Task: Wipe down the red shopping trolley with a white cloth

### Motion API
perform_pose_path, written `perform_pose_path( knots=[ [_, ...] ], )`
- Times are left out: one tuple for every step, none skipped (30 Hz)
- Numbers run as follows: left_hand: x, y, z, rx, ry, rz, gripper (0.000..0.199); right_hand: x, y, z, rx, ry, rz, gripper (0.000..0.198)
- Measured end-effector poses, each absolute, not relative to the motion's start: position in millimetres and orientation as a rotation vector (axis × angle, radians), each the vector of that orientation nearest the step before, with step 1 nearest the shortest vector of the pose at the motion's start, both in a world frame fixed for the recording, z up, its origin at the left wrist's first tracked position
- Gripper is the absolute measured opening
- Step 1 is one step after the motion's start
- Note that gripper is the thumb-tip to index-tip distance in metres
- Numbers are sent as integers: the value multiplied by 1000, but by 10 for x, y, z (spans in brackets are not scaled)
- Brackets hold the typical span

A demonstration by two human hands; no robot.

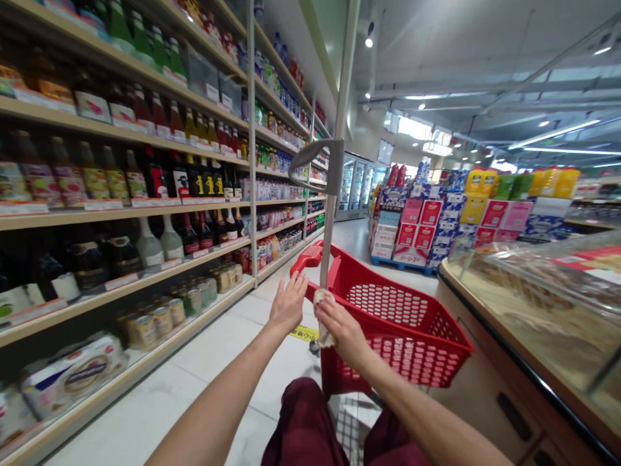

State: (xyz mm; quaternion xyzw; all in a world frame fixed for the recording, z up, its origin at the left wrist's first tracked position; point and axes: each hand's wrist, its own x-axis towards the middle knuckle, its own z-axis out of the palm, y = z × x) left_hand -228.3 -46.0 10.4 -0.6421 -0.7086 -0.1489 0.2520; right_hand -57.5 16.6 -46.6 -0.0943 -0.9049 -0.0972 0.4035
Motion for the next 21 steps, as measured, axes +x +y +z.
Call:
perform_pose_path(
  knots=[
    [-2280,-460,109,-1739,-1925,-398,63,-559,189,-408,-250,-2290,-241,34],
    [-2278,-460,114,-1734,-1921,-391,63,-530,202,-405,-262,-2310,-237,33],
    [-2279,-460,117,-1730,-1915,-384,64,-490,201,-452,-267,-2339,-235,30],
    [-2283,-459,119,-1729,-1907,-377,64,-443,188,-528,-264,-2372,-234,27],
    [-2289,-457,118,-1729,-1898,-371,65,-396,166,-610,-258,-2400,-230,25],
    [-2296,-453,115,-1728,-1889,-366,65,-354,142,-674,-257,-2409,-229,23],
    [-2302,-448,110,-1724,-1882,-360,66,-322,124,-704,-264,-2394,-231,23],
    [-2306,-442,104,-1718,-1877,-356,66,-301,118,-693,-276,-2361,-236,25],
    [-2306,-438,99,-1708,-1872,-355,67,-290,127,-650,-293,-2313,-242,27],
    [-2301,-436,94,-1695,-1869,-359,66,-286,151,-590,-311,-2255,-249,30],
    [-2289,-438,91,-1681,-1869,-366,66,-282,187,-534,-330,-2202,-258,32],
    [-2270,-445,90,-1663,-1871,-378,65,-275,226,-502,-345,-2165,-268,32],
    [-2244,-457,91,-1642,-1872,-394,64,-260,262,-504,-355,-2153,-277,32],
    [-2209,-472,92,-1627,-1864,-411,63,-236,288,-543,-362,-2160,-281,31],
    [-2167,-488,91,-1625,-1843,-426,62,-206,303,-607,-363,-2183,-279,31],
    [-2116,-500,90,-1640,-1808,-434,61,-172,307,-680,-358,-2211,-272,31],
    [-2058,-505,85,-1669,-1760,-436,61,-136,305,-743,-355,-2231,-261,31],
    [-1993,-499,77,-1709,-1708,-431,60,-102,302,-782,-357,-2235,-250,31],
    [-1924,-478,66,-1757,-1659,-414,60,-68,304,-791,-367,-2221,-244,32],
    [-1853,-444,50,-1801,-1626,-393,60,-36,315,-774,-383,-2192,-244,33],
    [-1784,-397,29,-1834,-1614,-367,60,-2,337,-745,-404,-2157,-250,34]
  ],
)
